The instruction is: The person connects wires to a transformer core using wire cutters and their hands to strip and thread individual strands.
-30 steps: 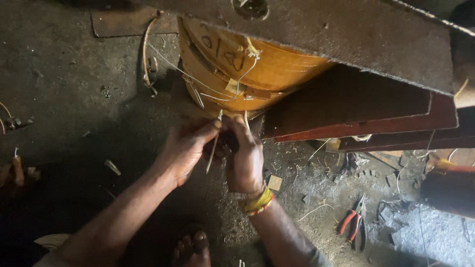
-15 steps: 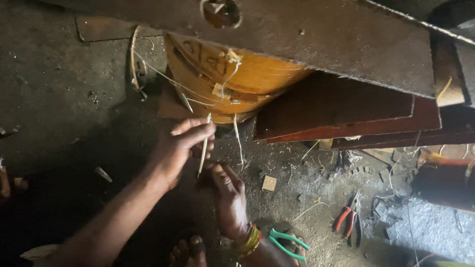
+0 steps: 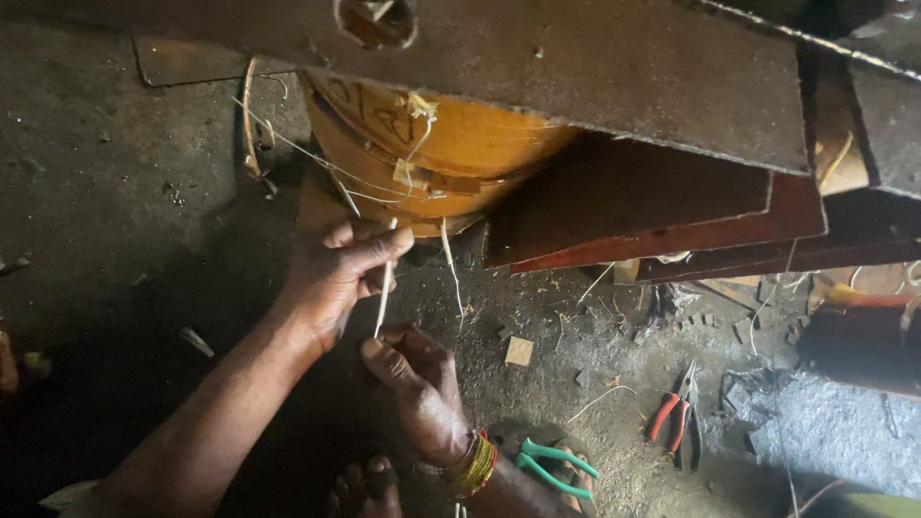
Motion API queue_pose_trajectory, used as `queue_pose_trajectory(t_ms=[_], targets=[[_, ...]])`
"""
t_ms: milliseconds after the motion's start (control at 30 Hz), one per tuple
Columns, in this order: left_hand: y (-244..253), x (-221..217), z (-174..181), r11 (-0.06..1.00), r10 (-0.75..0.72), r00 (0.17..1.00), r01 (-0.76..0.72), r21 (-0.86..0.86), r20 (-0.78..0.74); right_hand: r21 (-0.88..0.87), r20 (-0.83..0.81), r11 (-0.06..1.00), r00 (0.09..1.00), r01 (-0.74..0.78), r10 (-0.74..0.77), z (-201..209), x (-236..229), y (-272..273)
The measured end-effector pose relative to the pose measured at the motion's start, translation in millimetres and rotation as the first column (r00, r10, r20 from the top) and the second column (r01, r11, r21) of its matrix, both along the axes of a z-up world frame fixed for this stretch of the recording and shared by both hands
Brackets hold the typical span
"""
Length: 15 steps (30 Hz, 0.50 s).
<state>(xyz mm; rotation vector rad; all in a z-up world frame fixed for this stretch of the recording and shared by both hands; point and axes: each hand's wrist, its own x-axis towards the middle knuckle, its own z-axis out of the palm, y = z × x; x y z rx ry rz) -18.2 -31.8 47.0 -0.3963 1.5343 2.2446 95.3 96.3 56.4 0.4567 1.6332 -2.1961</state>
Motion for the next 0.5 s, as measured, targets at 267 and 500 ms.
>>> queue_pose_trajectory(t_ms=[267,500], targets=[[-2,-2,6,0.986,-0.106,0.989,0.091,0.140,0.106,-0.017,0.009,1.000,1.000,0.011,-0.010,-3,3,2],[-1,2,-2,0.999,0.024,1.000,-0.024,-0.044,-0.002,-0.009,0.095,1.000,0.995,-0.019,0.019,-4,7,0]])
